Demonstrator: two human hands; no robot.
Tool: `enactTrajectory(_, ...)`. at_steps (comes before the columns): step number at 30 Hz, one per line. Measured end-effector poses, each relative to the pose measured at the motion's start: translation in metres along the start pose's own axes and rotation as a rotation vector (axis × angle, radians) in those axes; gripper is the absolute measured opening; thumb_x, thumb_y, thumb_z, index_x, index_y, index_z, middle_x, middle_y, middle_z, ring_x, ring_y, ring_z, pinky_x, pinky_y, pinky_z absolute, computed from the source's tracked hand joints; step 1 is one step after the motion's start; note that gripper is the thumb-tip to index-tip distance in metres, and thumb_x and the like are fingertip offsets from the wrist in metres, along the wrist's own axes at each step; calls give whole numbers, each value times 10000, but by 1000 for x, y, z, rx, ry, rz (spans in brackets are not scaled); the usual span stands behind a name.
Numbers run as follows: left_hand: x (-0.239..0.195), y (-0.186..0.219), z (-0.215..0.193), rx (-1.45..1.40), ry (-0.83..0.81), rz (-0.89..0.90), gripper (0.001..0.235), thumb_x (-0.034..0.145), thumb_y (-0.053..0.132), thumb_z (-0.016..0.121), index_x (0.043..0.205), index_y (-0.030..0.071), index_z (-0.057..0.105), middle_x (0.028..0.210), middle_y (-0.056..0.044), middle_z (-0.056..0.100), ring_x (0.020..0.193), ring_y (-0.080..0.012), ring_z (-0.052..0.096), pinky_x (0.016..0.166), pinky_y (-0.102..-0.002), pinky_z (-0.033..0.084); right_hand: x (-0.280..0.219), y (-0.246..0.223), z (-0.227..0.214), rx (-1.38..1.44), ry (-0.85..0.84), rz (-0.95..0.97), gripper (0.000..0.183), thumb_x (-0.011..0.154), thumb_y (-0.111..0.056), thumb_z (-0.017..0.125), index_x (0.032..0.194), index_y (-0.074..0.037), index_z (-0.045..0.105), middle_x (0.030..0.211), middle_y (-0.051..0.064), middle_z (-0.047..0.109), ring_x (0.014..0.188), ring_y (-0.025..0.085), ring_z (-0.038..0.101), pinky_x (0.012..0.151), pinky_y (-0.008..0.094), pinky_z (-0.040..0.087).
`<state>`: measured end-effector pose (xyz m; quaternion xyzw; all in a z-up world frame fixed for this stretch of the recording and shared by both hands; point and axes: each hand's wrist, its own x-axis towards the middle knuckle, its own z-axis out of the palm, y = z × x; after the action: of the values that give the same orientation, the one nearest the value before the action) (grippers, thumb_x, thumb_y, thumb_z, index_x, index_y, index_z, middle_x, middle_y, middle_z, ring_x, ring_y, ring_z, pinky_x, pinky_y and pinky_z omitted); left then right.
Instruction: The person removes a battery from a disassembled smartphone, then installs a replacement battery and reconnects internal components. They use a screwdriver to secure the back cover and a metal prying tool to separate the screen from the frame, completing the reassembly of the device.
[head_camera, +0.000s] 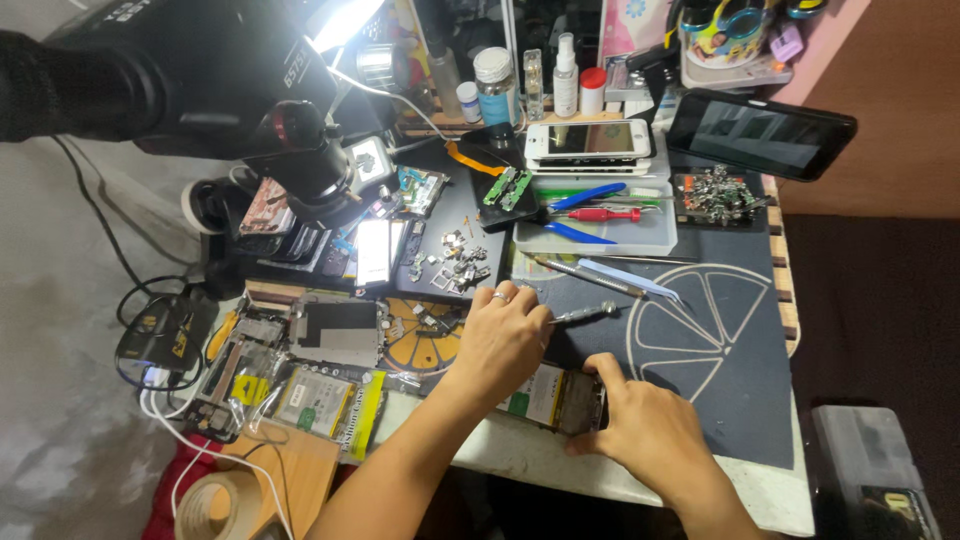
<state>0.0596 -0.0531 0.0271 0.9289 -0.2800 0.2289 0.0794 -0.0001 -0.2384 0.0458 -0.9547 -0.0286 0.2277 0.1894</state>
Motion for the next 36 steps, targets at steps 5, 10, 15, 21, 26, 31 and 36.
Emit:
enactTrajectory(5, -15, 4, -17, -348, 164, -116, 87, 823, 114, 784, 877, 79, 726, 845, -64, 676, 838, -261, 642, 763, -395, 466, -3, 7, 1, 38, 36, -79, 807, 629, -489, 882, 1290, -251, 485, 879, 89, 755, 911, 330, 734, 772, 475, 556)
enactTrajectory(10, -61, -1, -42, -906, 256, -388, 215, 820, -86, 758, 1004, 17, 716, 885, -35, 682, 798, -108, 647, 728, -230, 535, -6, 5, -2, 41, -22, -23, 843, 606, -511, 869, 1314, -266, 482, 848, 100, 754, 917, 322, 738, 810, 463, 563)
enactTrajectory(15, -99, -11, -63, -1208, 426, -609, 232, 807, -134, 777, 988, -11, 702, 912, -28, 639, 832, -96, 571, 729, -205, 460, -12, 2, -4, 70, 120, -43, 905, 612, -594, 870, 1382, -279, 515, 995, 86, 714, 930, 334, 705, 799, 463, 550)
enactTrajectory(21, -125, -13, -83, -979, 551, -550, 244, 839, -106, 763, 1026, 34, 694, 1046, -45, 607, 893, -118, 595, 770, -223, 501, -2, -15, 33, 42, 625, -594, 672, 677, -503, 802, 1221, -134, 659, 1157, 81, 637, 1100, 293, 572, 943, 468, 442)
enactTrajectory(26, -108, -12, -77, -686, 437, -499, 299, 830, -39, 828, 1082, 44, 692, 1000, -66, 747, 859, -149, 721, 773, -267, 584, 9, -38, 62, -66, 666, -707, 629, 704, -463, 789, 1202, -103, 651, 1227, 135, 608, 1164, 331, 558, 992, 490, 391)
enactTrajectory(31, -100, -11, -63, -843, 507, -519, 380, 978, -8, 709, 1320, 31, 548, 1074, -107, 752, 953, -162, 768, 813, -276, 641, 15, -42, 64, -42, 643, -672, 568, 688, -440, 802, 1162, -150, 685, 1205, 98, 627, 1134, 299, 571, 979, 484, 388)
enactTrajectory(36, -97, -17, -46, -784, 587, -392, 272, 1033, -6, 683, 1257, 39, 536, 1098, -146, 734, 959, -170, 740, 785, -287, 619, 19, -36, 59, 76, 590, -664, 562, 603, -422, 845, 1083, -161, 713, 1171, 80, 670, 1102, 272, 598, 959, 469, 416)
